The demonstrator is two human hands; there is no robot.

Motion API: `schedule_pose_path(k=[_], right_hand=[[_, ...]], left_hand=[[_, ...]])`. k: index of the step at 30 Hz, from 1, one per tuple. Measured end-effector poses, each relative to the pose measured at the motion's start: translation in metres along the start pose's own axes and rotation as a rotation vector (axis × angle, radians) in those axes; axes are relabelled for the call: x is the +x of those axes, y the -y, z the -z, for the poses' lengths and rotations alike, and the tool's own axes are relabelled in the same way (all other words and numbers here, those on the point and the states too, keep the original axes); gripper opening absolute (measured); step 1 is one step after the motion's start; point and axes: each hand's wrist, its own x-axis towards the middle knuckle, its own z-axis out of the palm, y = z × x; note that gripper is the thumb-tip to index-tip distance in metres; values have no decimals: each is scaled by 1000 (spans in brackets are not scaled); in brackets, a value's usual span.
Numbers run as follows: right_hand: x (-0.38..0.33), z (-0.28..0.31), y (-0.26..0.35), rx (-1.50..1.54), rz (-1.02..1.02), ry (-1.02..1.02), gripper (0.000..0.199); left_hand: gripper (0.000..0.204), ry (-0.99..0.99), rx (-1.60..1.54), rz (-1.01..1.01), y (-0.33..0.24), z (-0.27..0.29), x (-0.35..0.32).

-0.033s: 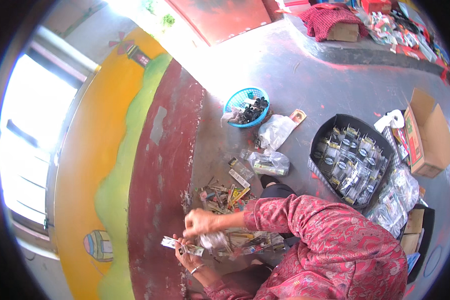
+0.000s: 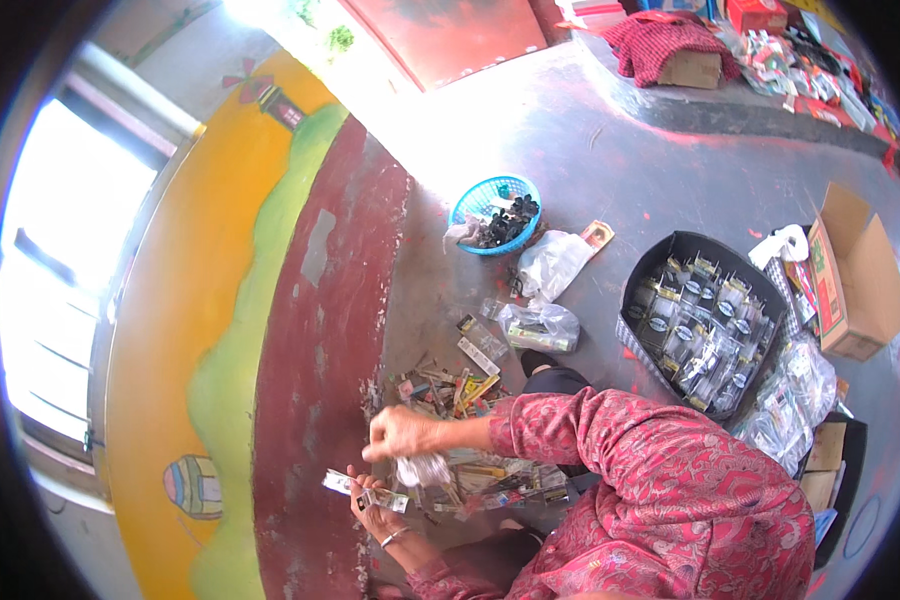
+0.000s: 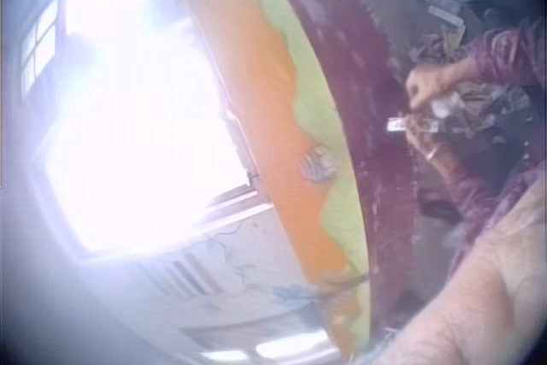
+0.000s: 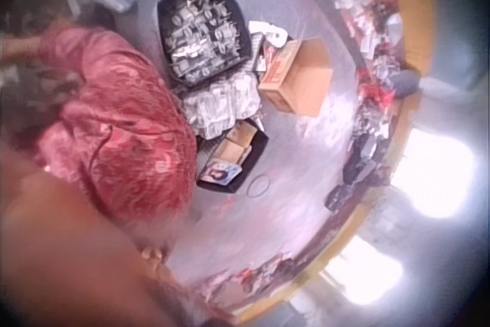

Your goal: The person picks up several small packaged items from a pile on the floor and sorts them, holding some in one hand while using a cloth to wipe or clean the packages.

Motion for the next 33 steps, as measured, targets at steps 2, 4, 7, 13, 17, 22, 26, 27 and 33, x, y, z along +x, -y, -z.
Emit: schedule_pose_path(k=[2, 4, 7, 13, 17, 22, 26, 27, 33], right_hand=[[6, 9, 2, 97, -120, 22, 47], [9, 9, 1, 34, -194, 229, 50], [10, 4, 4, 112, -192, 418, 44], [9, 2, 13, 156, -241, 397, 29], [17, 1, -6, 227, -255, 419, 26], [22, 0, 1, 258, -200, 472, 17], [24, -7, -7, 141, -13, 378, 17], [22, -1, -11, 180, -117, 318, 15], [23, -3, -11, 403, -339, 273, 13]], left_hand=[[27, 63, -28, 116, 3, -5, -4], [24, 147, 216, 165, 11, -13, -12], [19, 122, 504, 192, 27, -43, -28], [17, 294, 683, 269, 23, -35, -36], [17, 369, 566, 409, 26, -48, -43], [23, 350, 536, 343, 25, -41, -44], [36, 357, 543, 330, 14, -33, -41], [39, 399, 577, 331, 21, -35, -37], [47, 518, 277, 429, 21, -33, -40]])
